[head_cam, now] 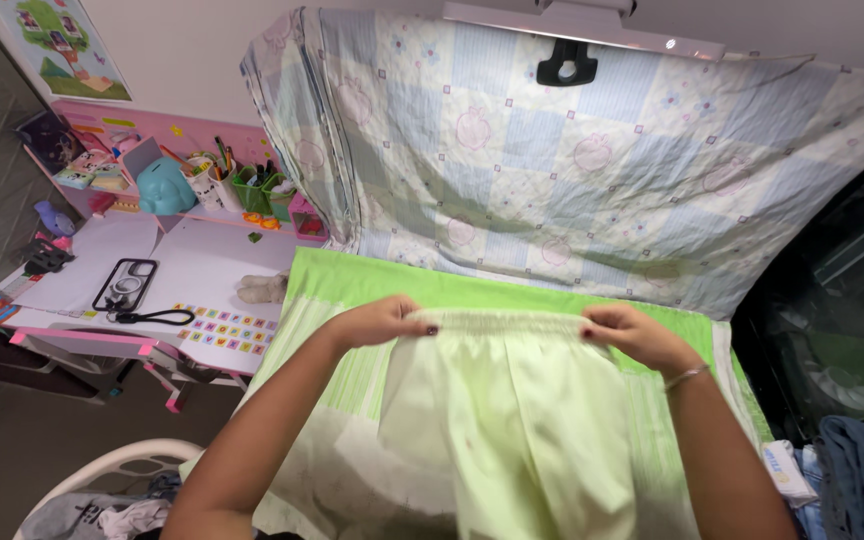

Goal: The person folds a pair of blue jeans, a light green short, and a white t-shirt one by one on a green and white striped cloth. Each item is smoothed, folded into a compact rectangle, and placed on a growing stack to the right.

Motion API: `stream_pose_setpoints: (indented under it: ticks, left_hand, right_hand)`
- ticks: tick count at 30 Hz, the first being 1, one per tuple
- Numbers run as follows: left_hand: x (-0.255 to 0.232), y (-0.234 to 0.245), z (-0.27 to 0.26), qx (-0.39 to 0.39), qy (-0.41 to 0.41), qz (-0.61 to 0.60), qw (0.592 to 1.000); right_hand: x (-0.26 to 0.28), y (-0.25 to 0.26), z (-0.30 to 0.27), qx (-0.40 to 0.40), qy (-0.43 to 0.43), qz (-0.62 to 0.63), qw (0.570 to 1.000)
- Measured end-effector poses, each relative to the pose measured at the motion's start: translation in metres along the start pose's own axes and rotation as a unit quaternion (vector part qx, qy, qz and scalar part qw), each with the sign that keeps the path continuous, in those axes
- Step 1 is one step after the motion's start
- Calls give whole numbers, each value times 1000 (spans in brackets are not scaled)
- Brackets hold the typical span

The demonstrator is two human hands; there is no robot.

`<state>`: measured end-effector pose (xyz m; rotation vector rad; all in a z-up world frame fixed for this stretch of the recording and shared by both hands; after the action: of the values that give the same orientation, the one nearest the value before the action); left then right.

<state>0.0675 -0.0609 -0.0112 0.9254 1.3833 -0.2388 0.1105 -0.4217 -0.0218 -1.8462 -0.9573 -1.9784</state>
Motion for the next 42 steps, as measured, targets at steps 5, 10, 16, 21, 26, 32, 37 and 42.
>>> stream_pose_setpoints:
  ticks: [5,10,16,21,26,32,37,42]
  left_hand:
    - [-37,29,-36,-371,-114,387,837]
    - [-22,-23,-43,-238,-67,436,866]
    - [17,-24,-59,-164,100,383,903]
    - [28,-39,-62,-236,-20,402,885]
    - [31,-70,-54,-155,-158,-122,968]
    - [-76,-133,-141,30,-140,-417,898]
    - [-79,-102,-189,-22,73,-14,997]
    - [17,-74,-66,-270,49,-487,829]
  right_hand:
    - [14,-9,6,-233,64,-200,950]
    - [35,-126,-16,-76,159,-235,956]
    - [-1,-254,-44,50,202,-367,906]
    - [-90,-139,-23,-70,-11,75,995]
    - [-109,-98,-61,-133,-30,322,937]
    - [-104,-183,-78,-90,-77,344,931]
    - [-42,-165,-64,-134,-17,380,915]
    - [36,-101,-61,-189,94,348,913]
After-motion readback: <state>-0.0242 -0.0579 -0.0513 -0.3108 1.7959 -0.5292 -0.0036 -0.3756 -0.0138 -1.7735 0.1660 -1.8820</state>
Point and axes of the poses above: each hand's wrist, its own z-axis towards the middle knuckle, its own y-axis out of the back of the hand, x = y × z, the point moved 9 cm from there along z, towards the middle knuckle, and after that the axes turned 8 degrees about z, right-handed, at the moved point
